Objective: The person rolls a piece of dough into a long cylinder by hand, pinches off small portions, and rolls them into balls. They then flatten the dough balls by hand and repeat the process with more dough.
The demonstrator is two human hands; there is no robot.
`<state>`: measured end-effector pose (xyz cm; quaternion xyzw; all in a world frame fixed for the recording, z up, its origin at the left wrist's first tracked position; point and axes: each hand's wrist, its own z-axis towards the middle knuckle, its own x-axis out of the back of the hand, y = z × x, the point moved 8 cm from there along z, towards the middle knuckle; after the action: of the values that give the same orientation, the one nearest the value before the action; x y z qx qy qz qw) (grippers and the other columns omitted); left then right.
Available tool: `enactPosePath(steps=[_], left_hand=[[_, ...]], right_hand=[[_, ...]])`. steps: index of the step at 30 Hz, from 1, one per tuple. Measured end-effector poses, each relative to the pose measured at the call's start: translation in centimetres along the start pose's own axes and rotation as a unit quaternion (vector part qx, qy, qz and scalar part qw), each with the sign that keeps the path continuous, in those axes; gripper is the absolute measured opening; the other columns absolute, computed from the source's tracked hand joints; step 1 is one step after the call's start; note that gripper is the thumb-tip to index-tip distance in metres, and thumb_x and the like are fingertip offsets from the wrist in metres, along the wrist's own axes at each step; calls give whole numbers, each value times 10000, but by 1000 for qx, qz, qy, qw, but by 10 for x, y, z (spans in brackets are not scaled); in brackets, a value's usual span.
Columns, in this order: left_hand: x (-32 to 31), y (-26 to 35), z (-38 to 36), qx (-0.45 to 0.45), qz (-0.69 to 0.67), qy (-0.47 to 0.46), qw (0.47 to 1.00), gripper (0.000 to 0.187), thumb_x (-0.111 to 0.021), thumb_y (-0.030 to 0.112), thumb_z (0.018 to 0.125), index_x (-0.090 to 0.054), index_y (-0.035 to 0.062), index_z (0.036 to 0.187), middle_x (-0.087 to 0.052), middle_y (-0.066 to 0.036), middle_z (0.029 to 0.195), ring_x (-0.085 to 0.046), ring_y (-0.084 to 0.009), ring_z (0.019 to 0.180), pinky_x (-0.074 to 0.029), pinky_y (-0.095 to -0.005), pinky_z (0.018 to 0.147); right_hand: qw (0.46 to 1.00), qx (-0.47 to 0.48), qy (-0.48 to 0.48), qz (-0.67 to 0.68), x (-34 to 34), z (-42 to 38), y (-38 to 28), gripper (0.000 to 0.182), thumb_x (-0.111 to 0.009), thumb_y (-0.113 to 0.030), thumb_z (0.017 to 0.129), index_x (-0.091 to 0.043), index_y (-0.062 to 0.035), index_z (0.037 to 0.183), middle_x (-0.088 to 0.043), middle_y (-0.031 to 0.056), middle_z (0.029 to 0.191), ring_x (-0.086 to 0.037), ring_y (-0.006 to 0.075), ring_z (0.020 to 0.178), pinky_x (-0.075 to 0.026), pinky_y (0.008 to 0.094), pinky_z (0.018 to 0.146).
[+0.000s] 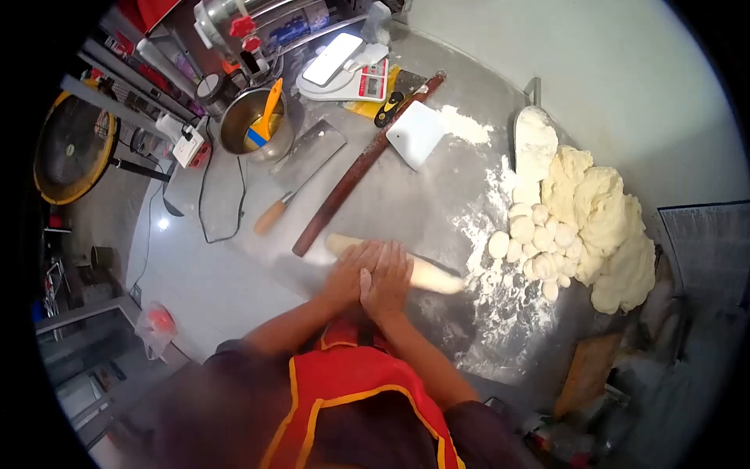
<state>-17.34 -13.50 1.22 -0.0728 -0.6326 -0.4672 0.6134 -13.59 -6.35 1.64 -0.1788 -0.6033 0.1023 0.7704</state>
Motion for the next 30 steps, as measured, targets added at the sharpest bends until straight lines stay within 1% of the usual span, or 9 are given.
enactPosePath(steps=[2,6,12,15,17,19,22,27,30], left_hand=[[1,-9,16,21,-22,-6,1000,515,-435,242,905,-439,46,1381,-448,-113,1418,-393,-256,1333,-267,-407,1117],[-21,-39,72,36,152,-13,988,523,-435,235,902,-426,35,1385,-396,-125,1457,-330,-284,1371,-221,-441,1132],[-11,-68,151,38,170,104,979,545,-440,218,916,-370,12,1417,-314,-150,1513,-254,-288,1422,-207,-439,1146],[-15,-52,127,-19,136,1,990,503,-465,220,903,-439,44,1373,-392,-147,1463,-342,-287,1375,-276,-427,1111],[-19,-44,87,-28,52,-93,994,444,-541,245,867,-523,50,1265,-532,-155,1290,-465,-302,1236,-356,-431,1020],[0,-19,56,-91,18,-55,994,462,-636,249,808,-549,54,1218,-588,-149,1185,-532,-319,1123,-398,-438,940],[27,15,29,-135,30,10,990,527,-722,206,727,-554,72,1208,-598,-129,1121,-544,-315,1052,-405,-454,885],[-10,15,43,-119,-62,-83,987,548,-768,197,684,-589,125,1196,-593,-98,1062,-543,-322,1014,-403,-442,866],[-17,87,37,-161,-88,-81,980,523,-750,167,693,-592,114,1189,-602,-123,1090,-539,-341,1039,-406,-455,886]], right_hand=[[999,8,35,-6,-9,19,10,624,-466,-325,917,-344,41,1408,-383,244,1436,-328,417,1342,-180,579,1105],[998,-1,-11,-56,-17,87,35,584,-464,-336,921,-388,-19,1405,-409,201,1431,-328,379,1355,-211,628,1063],[985,-86,111,-101,-10,161,72,524,-440,-375,956,-455,-52,1369,-428,184,1421,-322,373,1362,-202,629,1072],[974,-145,29,-169,-18,122,71,517,-445,-401,949,-486,-47,1324,-449,173,1392,-341,370,1340,-214,641,1063],[993,-89,-28,-70,4,69,45,490,-509,-384,916,-518,-47,1272,-499,164,1310,-423,352,1250,-228,631,1055],[1000,18,7,-24,35,27,25,464,-563,-322,881,-538,-39,1248,-546,165,1228,-479,342,1174,-264,601,1044],[996,70,-4,-59,37,3,44,436,-580,-206,846,-542,-53,1252,-563,155,1147,-506,316,1107,-328,515,1012],[998,-9,-56,-41,69,-15,57,412,-554,-118,823,-566,-96,1235,-547,151,1115,-513,309,1042,-369,461,949],[993,-85,-52,-63,103,-64,83,424,-580,-95,798,-567,-81,1222,-523,185,1180,-479,346,1103,-369,476,941]])
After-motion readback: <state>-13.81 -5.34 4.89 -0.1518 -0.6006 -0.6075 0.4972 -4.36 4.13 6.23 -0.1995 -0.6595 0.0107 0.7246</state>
